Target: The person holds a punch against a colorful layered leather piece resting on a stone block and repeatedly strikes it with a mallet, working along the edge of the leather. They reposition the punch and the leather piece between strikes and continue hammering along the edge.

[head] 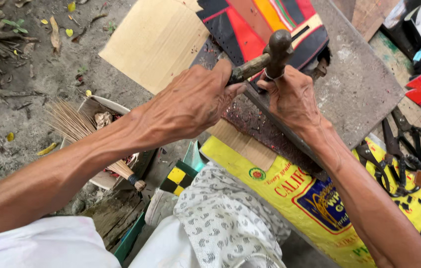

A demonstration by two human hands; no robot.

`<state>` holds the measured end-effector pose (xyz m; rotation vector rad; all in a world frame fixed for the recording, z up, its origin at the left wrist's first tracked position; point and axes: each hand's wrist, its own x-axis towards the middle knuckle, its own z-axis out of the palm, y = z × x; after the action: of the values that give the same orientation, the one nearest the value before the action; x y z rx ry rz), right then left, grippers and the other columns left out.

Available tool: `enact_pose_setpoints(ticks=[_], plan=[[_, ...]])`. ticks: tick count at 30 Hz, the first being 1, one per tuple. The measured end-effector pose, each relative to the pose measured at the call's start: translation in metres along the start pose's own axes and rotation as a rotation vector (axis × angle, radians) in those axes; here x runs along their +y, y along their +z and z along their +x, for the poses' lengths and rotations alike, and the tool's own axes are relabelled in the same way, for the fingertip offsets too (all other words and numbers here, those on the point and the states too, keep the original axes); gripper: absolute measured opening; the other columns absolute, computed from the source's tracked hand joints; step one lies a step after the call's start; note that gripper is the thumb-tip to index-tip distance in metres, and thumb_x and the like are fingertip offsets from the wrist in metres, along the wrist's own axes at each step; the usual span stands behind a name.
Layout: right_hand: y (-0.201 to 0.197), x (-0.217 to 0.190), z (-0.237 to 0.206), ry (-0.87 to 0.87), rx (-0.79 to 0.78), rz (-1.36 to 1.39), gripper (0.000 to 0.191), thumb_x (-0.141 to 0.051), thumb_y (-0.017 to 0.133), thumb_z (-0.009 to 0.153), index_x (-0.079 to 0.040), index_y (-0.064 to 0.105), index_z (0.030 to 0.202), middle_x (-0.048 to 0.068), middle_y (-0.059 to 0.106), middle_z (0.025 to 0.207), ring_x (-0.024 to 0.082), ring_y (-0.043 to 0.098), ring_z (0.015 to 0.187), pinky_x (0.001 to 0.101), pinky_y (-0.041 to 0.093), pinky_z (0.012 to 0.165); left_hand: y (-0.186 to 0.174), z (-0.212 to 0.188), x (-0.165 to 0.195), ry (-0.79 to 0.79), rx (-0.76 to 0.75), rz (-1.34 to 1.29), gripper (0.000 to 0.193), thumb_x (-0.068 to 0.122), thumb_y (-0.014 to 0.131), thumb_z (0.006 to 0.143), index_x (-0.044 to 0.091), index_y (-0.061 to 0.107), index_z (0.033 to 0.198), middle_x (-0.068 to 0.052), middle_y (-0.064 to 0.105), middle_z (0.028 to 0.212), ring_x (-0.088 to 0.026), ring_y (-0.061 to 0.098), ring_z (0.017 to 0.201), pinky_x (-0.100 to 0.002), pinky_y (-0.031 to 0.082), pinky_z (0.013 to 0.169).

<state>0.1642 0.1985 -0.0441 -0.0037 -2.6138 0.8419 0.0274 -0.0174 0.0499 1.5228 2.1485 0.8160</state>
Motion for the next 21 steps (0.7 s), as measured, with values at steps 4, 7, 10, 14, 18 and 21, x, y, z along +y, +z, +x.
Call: enact_pose_setpoints(ticks=[4,7,10,14,18,21], plan=[[0.001,-0.001,-0.003,0.006,0.002,0.038,0.013,-0.001,0.069,0.102,-0.005,0.06,0.109,0.016,0.064,0.094,0.035,0.067,0.083,0.0425,0.053,0.073,-0.003,0.003,0.001,0.011,-0.013,0.013,0.04,0.032,0.055,0.108,-0.004,0.047,0.094,-0.025,0.052,0.055,-0.047,0.053,0.049,-0.054,0.04,0.048],[0.002,0.0,-0.003,-0.002,0.037,0.066,0.013,-0.001,0.068,0.1,-0.004,0.06,0.111,0.017,0.064,0.096,0.035,0.067,0.087,0.0424,0.053,0.075,-0.01,0.008,0.007,0.088,0.031,0.046,0.04,0.033,0.056,0.109,-0.003,0.048,0.092,-0.025,0.053,0.057,-0.047,0.054,0.052,-0.054,0.041,0.049],[0.003,0.001,-0.003,0.001,0.042,0.016,0.015,-0.002,0.071,0.099,-0.002,0.059,0.109,0.018,0.063,0.094,0.037,0.066,0.088,0.044,0.052,0.076,-0.016,0.008,0.014,0.106,0.103,-0.026,0.037,0.032,0.056,0.109,-0.003,0.049,0.098,-0.023,0.055,0.059,-0.044,0.056,0.051,-0.052,0.041,0.048],[0.004,0.001,-0.004,0.046,0.01,-0.093,0.017,-0.005,0.076,0.096,-0.003,0.063,0.106,0.018,0.059,0.084,0.039,0.063,0.08,0.0463,0.049,0.071,-0.015,0.008,0.021,0.147,0.207,-0.146,0.031,0.026,0.054,0.112,-0.004,0.046,0.108,-0.022,0.054,0.063,-0.038,0.058,0.051,-0.048,0.04,0.047],[0.005,0.001,-0.003,-0.071,0.081,0.047,0.016,-0.002,0.07,0.1,-0.003,0.058,0.111,0.018,0.064,0.098,0.036,0.066,0.091,0.042,0.052,0.078,-0.014,0.012,0.018,0.088,0.009,0.076,0.034,0.029,0.058,0.109,0.0,0.045,0.098,-0.02,0.054,0.056,-0.04,0.054,0.047,-0.05,0.038,0.045],[0.004,0.001,-0.004,-0.002,0.036,-0.079,0.016,-0.003,0.075,0.096,-0.005,0.062,0.105,0.017,0.061,0.087,0.037,0.064,0.084,0.0448,0.05,0.074,-0.012,0.01,0.013,0.178,0.141,-0.002,0.035,0.028,0.055,0.113,-0.002,0.044,0.1,-0.02,0.053,0.06,-0.039,0.053,0.049,-0.049,0.038,0.047]])
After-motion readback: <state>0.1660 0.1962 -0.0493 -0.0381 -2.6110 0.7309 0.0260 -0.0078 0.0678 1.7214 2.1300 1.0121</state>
